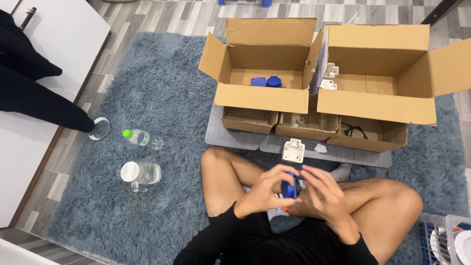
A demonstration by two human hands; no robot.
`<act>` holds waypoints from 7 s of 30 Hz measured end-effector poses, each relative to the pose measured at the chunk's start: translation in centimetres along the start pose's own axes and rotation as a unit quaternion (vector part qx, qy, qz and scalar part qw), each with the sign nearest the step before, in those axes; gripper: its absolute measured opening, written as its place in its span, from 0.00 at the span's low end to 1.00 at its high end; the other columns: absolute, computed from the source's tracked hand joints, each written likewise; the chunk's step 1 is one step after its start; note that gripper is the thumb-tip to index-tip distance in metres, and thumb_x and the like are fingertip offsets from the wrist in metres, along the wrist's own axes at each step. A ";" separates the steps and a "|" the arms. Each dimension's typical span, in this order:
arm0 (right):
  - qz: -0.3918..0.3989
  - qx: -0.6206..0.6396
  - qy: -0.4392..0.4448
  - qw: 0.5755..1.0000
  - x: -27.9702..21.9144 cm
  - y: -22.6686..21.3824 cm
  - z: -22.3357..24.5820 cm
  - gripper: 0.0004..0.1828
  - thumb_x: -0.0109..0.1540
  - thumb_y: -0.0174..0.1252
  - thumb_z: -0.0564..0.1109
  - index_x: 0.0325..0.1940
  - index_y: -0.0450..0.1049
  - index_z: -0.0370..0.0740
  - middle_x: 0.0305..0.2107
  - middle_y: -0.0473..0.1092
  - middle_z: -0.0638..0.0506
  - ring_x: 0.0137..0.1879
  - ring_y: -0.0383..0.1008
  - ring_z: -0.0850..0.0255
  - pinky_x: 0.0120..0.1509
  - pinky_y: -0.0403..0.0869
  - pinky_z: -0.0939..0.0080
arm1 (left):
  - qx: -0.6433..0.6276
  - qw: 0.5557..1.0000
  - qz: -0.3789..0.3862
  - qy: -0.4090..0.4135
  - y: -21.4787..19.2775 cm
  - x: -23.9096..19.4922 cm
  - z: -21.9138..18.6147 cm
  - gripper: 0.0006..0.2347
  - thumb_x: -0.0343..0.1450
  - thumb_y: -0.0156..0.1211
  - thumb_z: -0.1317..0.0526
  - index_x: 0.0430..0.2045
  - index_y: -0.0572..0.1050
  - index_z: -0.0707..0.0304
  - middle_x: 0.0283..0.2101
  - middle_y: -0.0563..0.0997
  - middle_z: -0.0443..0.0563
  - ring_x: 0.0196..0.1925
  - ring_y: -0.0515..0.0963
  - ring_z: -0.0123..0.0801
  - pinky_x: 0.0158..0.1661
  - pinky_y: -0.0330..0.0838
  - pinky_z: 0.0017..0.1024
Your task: Disassembling electrical circuit breakers using a manual screwdriver while sitting on the floor.
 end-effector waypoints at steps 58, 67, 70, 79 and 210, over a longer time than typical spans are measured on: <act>0.322 -0.122 0.171 0.923 -12.9 13.6 -8.4 0.15 0.59 0.71 0.56 0.31 0.83 0.42 0.60 0.68 0.38 0.52 0.80 0.42 0.56 0.84 0.44 | -0.103 0.989 -0.069 -0.082 -1.1 -2.9 1.6 0.21 0.67 0.77 0.65 0.47 0.68 0.59 0.61 0.82 0.58 0.56 0.86 0.41 0.51 0.85 0.33; 0.266 -0.127 0.291 0.910 -9.7 5.4 -8.0 0.37 0.55 0.66 0.45 0.70 0.73 0.51 0.72 0.63 0.38 0.65 0.77 0.36 0.71 0.77 0.38 | -0.159 0.981 -0.066 -0.088 -2.0 -3.9 2.6 0.18 0.73 0.69 0.67 0.51 0.64 0.59 0.63 0.81 0.63 0.39 0.83 0.32 0.40 0.81 0.27; 0.256 0.028 0.357 0.898 -9.4 1.2 -8.6 0.32 0.60 0.60 0.38 0.70 0.74 0.47 0.64 0.75 0.49 0.63 0.82 0.53 0.71 0.80 0.53 | -0.187 0.975 -0.069 -0.093 -2.1 -3.9 3.1 0.12 0.79 0.58 0.64 0.54 0.63 0.56 0.65 0.78 0.62 0.52 0.81 0.36 0.52 0.79 0.33; 0.160 0.541 0.404 0.721 -13.1 -4.8 -7.6 0.43 0.62 0.65 0.39 0.81 0.61 0.33 0.60 0.78 0.29 0.54 0.83 0.51 0.34 0.78 0.68 | -0.172 0.976 -0.121 -0.059 -3.5 -2.2 3.1 0.14 0.87 0.33 0.45 0.53 0.58 0.52 0.58 0.82 0.66 0.57 0.83 0.46 0.61 0.74 0.41; 0.034 -0.080 0.032 0.996 2.3 -11.8 3.8 0.12 0.60 0.80 0.27 0.45 0.86 0.22 0.43 0.83 0.37 0.33 0.75 0.58 0.37 0.68 0.64 | -0.211 0.968 -0.128 -0.041 -4.5 5.8 -2.1 0.11 0.86 0.41 0.55 0.48 0.70 0.60 0.45 0.87 0.52 0.29 0.75 0.22 0.31 0.72 0.19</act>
Point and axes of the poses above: each hand's wrist, its own x-axis towards the middle knuckle, its own y-axis out of the palm, z = x × y, the point moved 3 cm from there along x, towards the middle knuckle
